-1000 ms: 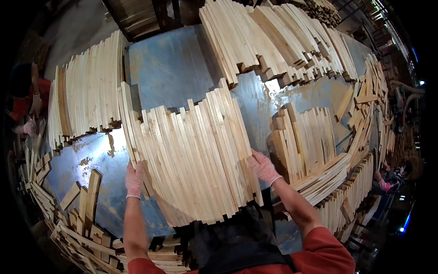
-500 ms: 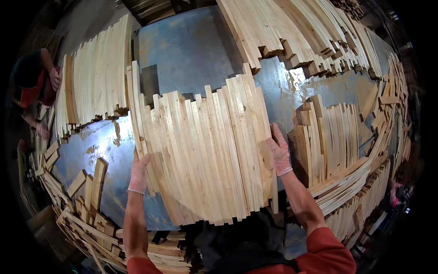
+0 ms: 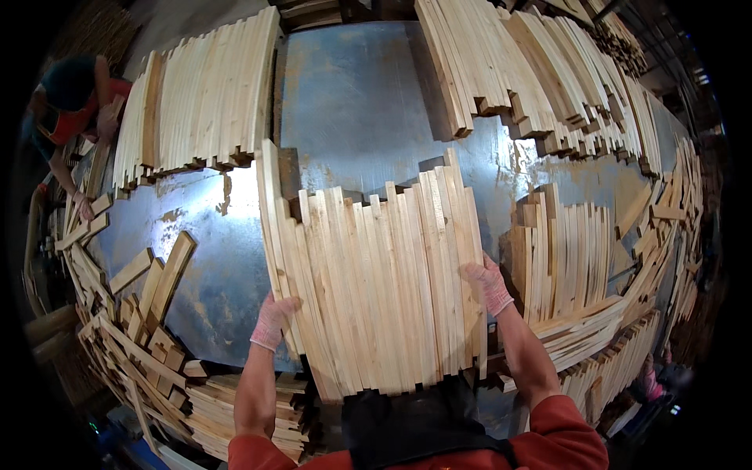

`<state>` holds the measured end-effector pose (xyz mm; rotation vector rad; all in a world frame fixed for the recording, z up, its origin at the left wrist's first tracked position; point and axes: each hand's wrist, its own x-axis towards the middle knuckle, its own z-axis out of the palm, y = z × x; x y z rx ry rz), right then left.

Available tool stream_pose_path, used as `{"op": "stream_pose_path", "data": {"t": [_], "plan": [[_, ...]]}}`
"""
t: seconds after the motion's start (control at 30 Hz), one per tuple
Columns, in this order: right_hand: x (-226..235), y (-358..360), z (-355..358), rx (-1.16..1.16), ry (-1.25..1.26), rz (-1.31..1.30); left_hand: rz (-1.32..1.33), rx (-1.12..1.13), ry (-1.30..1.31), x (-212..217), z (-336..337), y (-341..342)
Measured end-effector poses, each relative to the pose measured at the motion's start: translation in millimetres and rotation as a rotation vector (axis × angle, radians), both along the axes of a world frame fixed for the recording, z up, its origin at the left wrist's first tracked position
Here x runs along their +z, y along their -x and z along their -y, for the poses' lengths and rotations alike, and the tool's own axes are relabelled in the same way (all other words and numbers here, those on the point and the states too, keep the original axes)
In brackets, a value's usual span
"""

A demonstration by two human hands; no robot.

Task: The person picks up stacks of light-colored wooden planks from a metal table and places them onto a moving conveyor belt. The person repeatedly gathers the planks, aligns them, and transfers them to the belt, which transports them into a processing machine.

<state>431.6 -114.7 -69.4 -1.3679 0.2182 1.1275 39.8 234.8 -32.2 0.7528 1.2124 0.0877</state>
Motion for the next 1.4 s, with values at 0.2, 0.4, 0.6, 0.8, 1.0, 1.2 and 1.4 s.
{"op": "stream_pose_path", "data": {"t": [0.2,0.4,0.6,0.8,1.0,1.2,1.4], "plan": [[0.7,-8.7,-0.1,0.010,-0.005,-0.019,-0.099,-0.052,0.108,9.2,52.3,44.3],[-4.5,-15.3,-2.0,0.092,-0.105,-0.048,0.049,0.079,0.104,2.8,55.4,47.9],[0.2,-27.0,3.2,0.101,-0.071,0.010,0.140,0.101,0.098,28.7,59.4,38.1],[53.5,-11.6,-6.9,0.112,-0.091,0.167,0.157,0.117,-0.021,99.2,86.6,60.0],[144.3,23.9,-21.8,0.272,-0.282,0.208,0.359,0.160,-0.310,194.4,149.7,129.0],[209.9,115.1,-6.5,0.569,-0.449,0.090,0.237,0.380,-0.507,269.1,327.1,246.4],[252.0,230.9,-15.5,0.874,-0.590,-0.060,0.102,0.580,-0.825,305.2,468.0,347.2]]}}
